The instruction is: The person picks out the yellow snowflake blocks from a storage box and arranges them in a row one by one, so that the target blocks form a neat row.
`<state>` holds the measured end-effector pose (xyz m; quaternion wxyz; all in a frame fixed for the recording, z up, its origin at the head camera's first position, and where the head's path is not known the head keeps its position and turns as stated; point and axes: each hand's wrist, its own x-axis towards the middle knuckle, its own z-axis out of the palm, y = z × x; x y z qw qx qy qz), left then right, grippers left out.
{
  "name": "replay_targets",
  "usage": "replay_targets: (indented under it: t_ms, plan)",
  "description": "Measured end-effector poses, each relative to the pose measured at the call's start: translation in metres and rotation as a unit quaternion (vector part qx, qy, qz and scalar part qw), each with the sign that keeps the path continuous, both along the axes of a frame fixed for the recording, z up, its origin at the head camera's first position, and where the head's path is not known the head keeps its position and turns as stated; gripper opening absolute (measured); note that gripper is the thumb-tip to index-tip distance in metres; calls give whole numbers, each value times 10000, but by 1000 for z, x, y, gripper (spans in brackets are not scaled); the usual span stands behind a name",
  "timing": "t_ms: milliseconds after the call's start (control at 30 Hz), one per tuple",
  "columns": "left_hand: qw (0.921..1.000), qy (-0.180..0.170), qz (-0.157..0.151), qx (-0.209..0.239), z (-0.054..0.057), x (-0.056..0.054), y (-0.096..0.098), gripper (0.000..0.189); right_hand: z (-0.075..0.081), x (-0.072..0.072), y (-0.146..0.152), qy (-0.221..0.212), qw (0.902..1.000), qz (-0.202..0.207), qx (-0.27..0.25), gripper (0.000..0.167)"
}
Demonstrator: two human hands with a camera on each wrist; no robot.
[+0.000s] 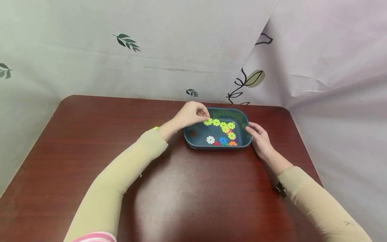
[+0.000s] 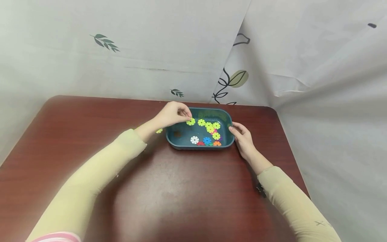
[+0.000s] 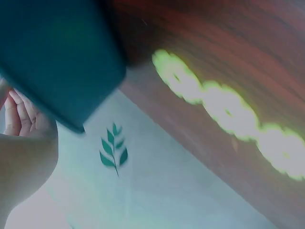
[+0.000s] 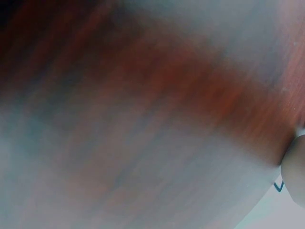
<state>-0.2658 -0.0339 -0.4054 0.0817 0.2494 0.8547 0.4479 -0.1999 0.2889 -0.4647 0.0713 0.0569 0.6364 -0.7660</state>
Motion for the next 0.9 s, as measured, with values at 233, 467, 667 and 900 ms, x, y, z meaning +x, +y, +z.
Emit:
replay_targets:
  t_ms: [233, 467, 667, 900]
  plan:
    - [9989, 14, 448, -145, 9, 0, -45, 10, 0, 0, -2, -15, 10000, 1, -16, 15]
    - [9951, 19, 965, -213, 16, 2, -92, 10, 0, -5, -4, 69, 10000, -35, -48, 17]
    - [9908, -102, 1297, -378, 9, 6, -131, 10, -2, -6, -3, 107, 9999, 44, 19, 17]
    - [9868, -110, 1496, -613, -3, 13, -166, 11, -2, -6, -3, 93, 9999, 33, 48, 14]
